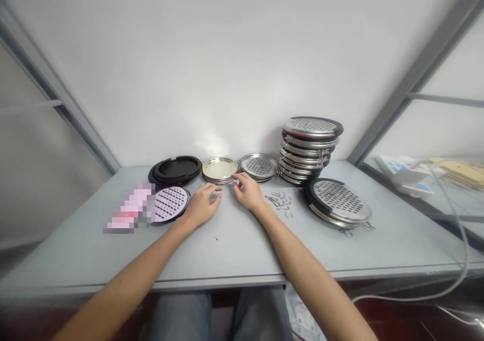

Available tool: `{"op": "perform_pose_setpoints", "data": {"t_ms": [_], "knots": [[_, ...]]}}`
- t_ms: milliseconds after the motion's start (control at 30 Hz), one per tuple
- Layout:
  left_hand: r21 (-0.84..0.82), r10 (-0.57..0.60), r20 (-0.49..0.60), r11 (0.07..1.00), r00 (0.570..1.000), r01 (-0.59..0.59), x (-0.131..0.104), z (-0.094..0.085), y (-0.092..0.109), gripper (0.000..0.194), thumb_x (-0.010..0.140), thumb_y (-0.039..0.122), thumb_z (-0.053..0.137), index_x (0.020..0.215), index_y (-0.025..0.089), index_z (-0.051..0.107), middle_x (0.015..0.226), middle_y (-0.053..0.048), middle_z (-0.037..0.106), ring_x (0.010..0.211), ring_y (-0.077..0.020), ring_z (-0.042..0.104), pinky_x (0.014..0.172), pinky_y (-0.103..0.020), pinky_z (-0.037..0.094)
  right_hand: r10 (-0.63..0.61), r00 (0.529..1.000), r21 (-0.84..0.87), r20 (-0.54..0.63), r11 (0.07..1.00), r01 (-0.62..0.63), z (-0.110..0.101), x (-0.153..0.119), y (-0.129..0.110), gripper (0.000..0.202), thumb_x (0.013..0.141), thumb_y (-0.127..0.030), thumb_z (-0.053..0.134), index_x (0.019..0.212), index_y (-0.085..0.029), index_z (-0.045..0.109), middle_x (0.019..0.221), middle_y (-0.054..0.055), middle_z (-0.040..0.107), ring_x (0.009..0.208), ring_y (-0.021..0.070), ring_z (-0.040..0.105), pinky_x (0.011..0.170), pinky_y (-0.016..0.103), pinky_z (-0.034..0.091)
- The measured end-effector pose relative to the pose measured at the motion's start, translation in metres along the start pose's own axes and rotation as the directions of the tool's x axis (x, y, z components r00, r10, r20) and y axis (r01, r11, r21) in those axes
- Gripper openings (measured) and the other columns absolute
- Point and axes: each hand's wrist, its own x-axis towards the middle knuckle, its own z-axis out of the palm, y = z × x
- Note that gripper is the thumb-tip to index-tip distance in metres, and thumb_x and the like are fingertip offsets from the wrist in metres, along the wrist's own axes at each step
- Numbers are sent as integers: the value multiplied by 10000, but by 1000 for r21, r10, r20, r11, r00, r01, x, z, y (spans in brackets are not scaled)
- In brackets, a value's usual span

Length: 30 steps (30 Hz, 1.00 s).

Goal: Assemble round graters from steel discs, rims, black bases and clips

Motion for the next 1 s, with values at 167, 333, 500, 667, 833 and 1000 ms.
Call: {"op": "perform_pose_setpoints", "data": {"t_ms": [167, 333, 500, 667, 833, 1000], "knots": [[-17, -3, 14, 1000, 1000, 4, -1, 3, 0, 165, 863, 188, 561, 1004, 171, 647, 1004, -79, 658, 997, -234, 598, 909, -388, 485, 37, 997, -5, 71, 999, -37, 5, -1, 5, 318, 842, -197, 517, 1149, -185, 599, 1014, 67, 642, 678, 140, 583, 710, 285, 473], [-18, 8, 42, 1000, 999, -8, 0, -1, 2, 163, 863, 140, 541, 968, 178, 661, 967, -72, 691, 950, -228, 623, 872, -380, 496, 40, 982, -50, 183, 998, -31, 6, 0, 5, 328, 827, -199, 549, 1147, -162, 609, 979, 76, 652, 747, 158, 589, 739, 283, 457], [-8, 16, 78, 1000, 997, -15, 0, -2, 4, 179, 862, 128, 534, 946, 193, 678, 924, -60, 712, 898, -223, 642, 824, -361, 505, -2, 971, -93, 240, 995, 25, 6, 1, 6, 227, 835, -231, 563, 1012, -150, 680, 921, 84, 656, 782, 172, 585, 738, 278, 444], [1, 41, 79, 999, 996, -41, -1, -1, 5, 152, 879, 165, 529, 909, 201, 674, 875, -45, 706, 878, -217, 640, 818, -345, 497, -10, 967, -83, 254, 996, 33, 5, 1, 6, 211, 839, -226, 560, 988, -152, 691, 936, 83, 654, 776, 163, 582, 733, 270, 444], [-15, 48, 50, 999, 998, -47, -1, 3, 3, 142, 872, 168, 532, 901, 204, 667, 872, -44, 699, 873, -215, 631, 824, -351, 496, -13, 966, -82, 259, 996, 35, 4, 0, 4, 198, 846, -223, 558, 977, -157, 691, 964, 89, 655, 826, 174, 594, 767, 280, 448], [-24, 55, 36, 998, 998, -54, -2, 5, 2, 131, 869, 166, 538, 893, 200, 661, 883, -47, 689, 880, -214, 623, 827, -352, 495, -18, 965, -88, 260, 995, 42, 4, 0, 3, 222, 850, -224, 559, 1020, -143, 675, 962, 101, 661, 846, 188, 601, 777, 290, 451]]}}
